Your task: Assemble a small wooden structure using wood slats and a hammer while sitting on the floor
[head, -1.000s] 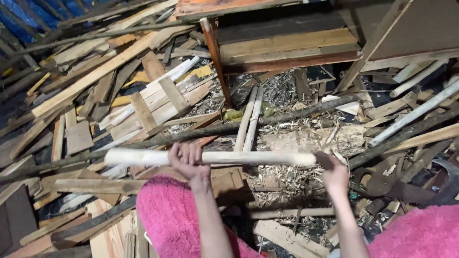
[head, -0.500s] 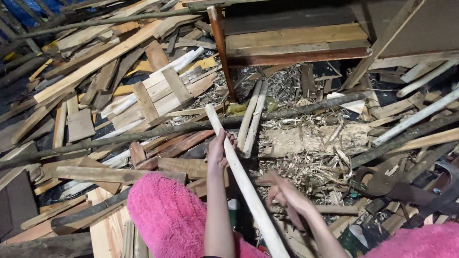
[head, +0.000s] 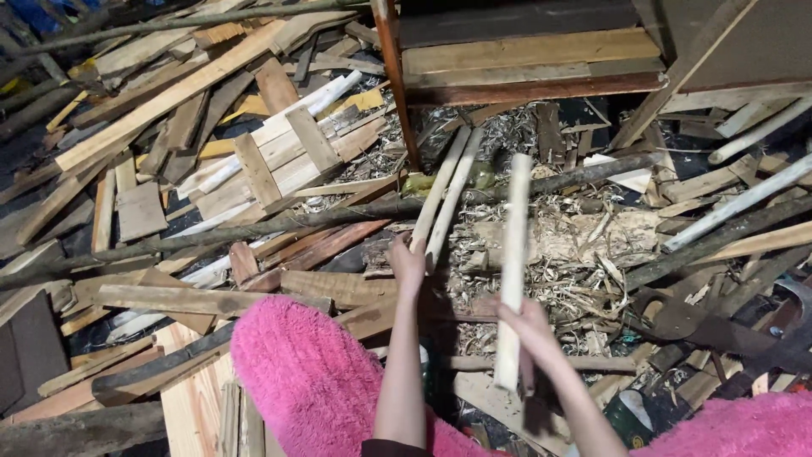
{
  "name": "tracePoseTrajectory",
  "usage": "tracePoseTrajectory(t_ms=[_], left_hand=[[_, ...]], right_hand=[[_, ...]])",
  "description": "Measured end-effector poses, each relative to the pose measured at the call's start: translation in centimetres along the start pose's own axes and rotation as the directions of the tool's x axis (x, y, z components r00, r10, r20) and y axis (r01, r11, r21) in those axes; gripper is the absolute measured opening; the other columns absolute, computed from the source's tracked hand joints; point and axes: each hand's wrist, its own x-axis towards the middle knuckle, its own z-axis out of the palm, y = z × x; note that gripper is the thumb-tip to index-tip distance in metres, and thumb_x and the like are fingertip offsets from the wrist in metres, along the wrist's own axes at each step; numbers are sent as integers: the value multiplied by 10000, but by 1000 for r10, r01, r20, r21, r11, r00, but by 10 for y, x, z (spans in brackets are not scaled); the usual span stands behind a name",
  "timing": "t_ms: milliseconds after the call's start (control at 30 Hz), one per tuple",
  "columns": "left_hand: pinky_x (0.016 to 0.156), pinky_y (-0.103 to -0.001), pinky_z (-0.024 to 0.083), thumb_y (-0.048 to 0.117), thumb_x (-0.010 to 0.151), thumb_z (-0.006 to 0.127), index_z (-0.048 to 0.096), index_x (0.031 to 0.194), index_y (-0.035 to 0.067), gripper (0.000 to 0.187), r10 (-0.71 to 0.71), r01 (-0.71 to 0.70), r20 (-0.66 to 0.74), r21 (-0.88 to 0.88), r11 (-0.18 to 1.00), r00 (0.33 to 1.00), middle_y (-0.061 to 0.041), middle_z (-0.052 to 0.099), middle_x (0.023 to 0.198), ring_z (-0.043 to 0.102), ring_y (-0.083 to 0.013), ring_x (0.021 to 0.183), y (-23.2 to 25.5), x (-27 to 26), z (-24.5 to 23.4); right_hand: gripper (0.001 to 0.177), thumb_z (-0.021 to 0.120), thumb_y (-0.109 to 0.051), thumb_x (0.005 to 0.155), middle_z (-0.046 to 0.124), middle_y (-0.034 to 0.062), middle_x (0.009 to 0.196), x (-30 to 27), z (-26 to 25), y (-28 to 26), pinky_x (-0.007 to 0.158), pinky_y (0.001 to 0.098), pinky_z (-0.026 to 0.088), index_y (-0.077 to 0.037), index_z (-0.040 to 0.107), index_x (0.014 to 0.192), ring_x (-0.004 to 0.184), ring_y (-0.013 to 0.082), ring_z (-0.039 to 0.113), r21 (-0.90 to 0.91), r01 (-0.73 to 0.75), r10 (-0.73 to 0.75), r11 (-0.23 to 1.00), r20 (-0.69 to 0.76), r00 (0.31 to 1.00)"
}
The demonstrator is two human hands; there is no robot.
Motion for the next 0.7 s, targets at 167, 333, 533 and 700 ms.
tracePoseTrajectory(t_ms=[167,333,533,700], left_hand=[[1070,-523,407,295,883,753,660,1283,86,461,-76,62,93,148,987,993,-195,693,1192,575,-430,1224,-24,-2,15],[1078,-532,398,341,884,736,662,1251,104,443,-98,36,149,374,927,984,-198,670,1222,518,-450,1281,-30,1,33],[954,-533,518,449,818,710,742,1047,-28,531,-40,14,391,68,998,920,-267,719,975,656,-459,1096,27,-34,7],[439,-241,460,170,736,729,685,819,-30,220,-209,493,534,-469,733,819,-16,512,568,531,-92,477,0,-20,6]], right_hand=[[469,809,-219,783,687,218,867,7,-21,20,721,440,539,70,645,1114,825,309,683,2,-21,21,1000,-89,996],[480,817,-240,773,684,204,825,9,-18,18,659,415,523,66,655,1105,783,279,679,-38,-20,14,999,-160,987],[545,797,-204,868,709,189,852,26,-34,24,614,361,580,64,601,1300,757,264,708,134,-9,31,991,-163,986],[658,828,-182,851,708,177,953,35,-32,47,687,394,609,35,552,1408,839,274,713,268,-77,109,960,-109,988]])
